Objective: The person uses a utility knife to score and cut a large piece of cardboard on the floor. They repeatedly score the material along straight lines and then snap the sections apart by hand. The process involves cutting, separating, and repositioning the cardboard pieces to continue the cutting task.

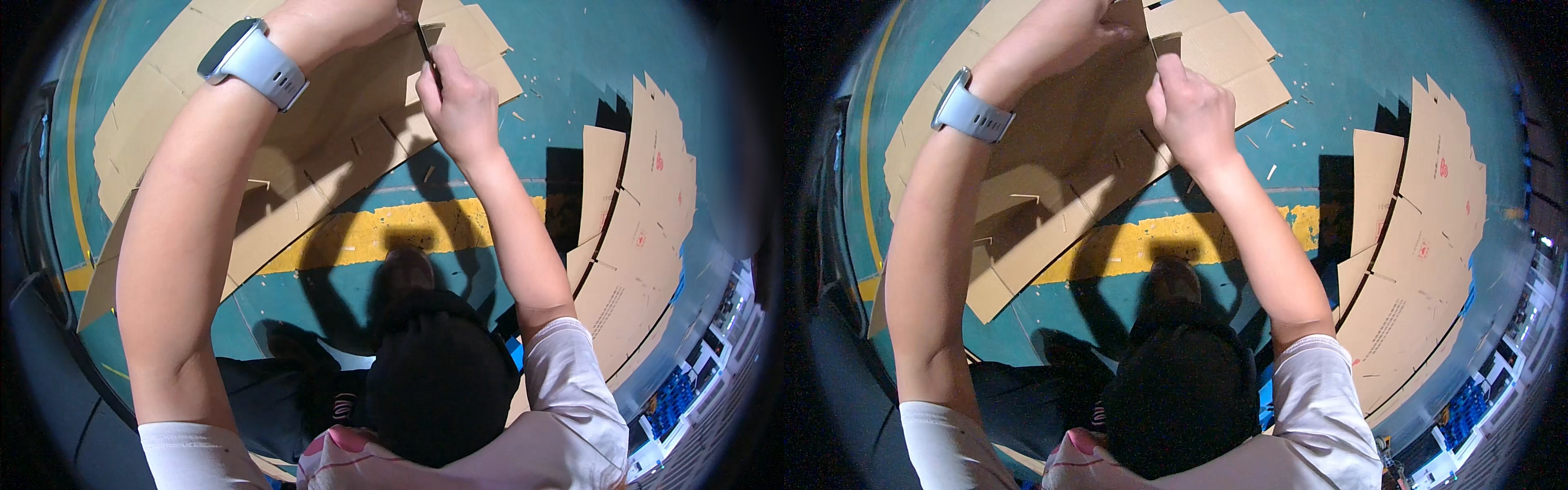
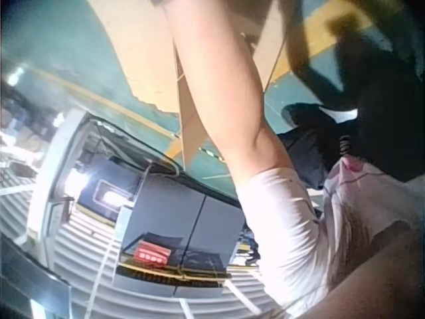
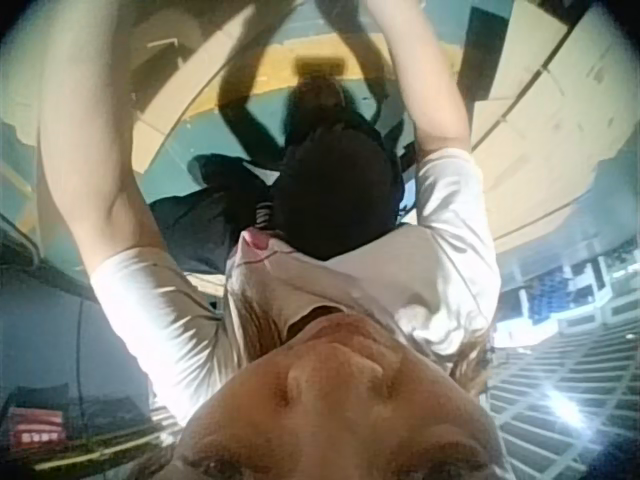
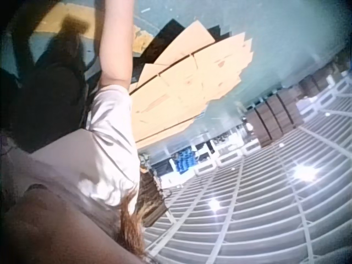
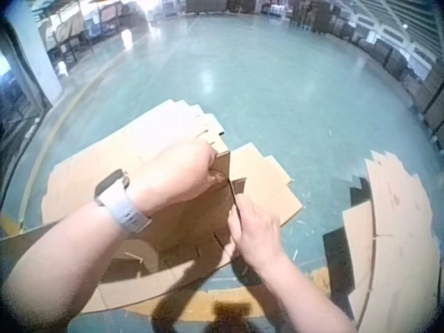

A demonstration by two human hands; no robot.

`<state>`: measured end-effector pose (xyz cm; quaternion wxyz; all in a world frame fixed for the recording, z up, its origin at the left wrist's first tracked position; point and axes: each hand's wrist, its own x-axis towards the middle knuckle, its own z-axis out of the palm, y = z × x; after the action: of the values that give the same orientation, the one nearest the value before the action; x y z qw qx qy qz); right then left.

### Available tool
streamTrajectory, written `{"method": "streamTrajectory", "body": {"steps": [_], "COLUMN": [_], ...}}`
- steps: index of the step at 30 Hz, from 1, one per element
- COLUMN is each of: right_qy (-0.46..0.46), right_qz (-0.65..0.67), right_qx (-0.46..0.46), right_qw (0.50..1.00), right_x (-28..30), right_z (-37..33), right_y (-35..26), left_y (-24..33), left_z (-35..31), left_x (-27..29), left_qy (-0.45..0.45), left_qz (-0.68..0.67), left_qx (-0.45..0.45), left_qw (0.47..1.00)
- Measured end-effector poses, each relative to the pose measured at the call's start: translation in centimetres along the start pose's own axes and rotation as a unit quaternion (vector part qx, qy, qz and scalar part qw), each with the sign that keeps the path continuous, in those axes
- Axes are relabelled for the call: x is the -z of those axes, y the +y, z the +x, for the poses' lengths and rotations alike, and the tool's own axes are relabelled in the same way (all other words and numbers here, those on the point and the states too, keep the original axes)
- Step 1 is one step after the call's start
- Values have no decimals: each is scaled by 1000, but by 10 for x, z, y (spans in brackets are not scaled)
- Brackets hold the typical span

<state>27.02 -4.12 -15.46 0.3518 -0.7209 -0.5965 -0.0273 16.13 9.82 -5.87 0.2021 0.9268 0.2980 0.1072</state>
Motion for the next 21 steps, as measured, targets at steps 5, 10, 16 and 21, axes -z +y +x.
{"method": "streamTrajectory", "body": {"steps": [5,10,16,21], "right_qy": [-54,3,-7,17], "right_qz": [7,195,241,186], "right_qx": [-37,-174,-74,-28], "right_qw": [998,965,968,982], "right_x": [19,24,-1,-5], "right_z": [-23,-14,34,23], "right_y": [-22,-16,39,45], "left_y": [-9,27,-38,-74], "left_z": [-6,-16,-53,-141], "left_x": [7,47,34,99], "left_qy": [40,-5,-67,-137], "left_qz": [70,213,57,41], "left_qx": [-9,-95,3,80], "left_qw": [997,973,996,987]}}
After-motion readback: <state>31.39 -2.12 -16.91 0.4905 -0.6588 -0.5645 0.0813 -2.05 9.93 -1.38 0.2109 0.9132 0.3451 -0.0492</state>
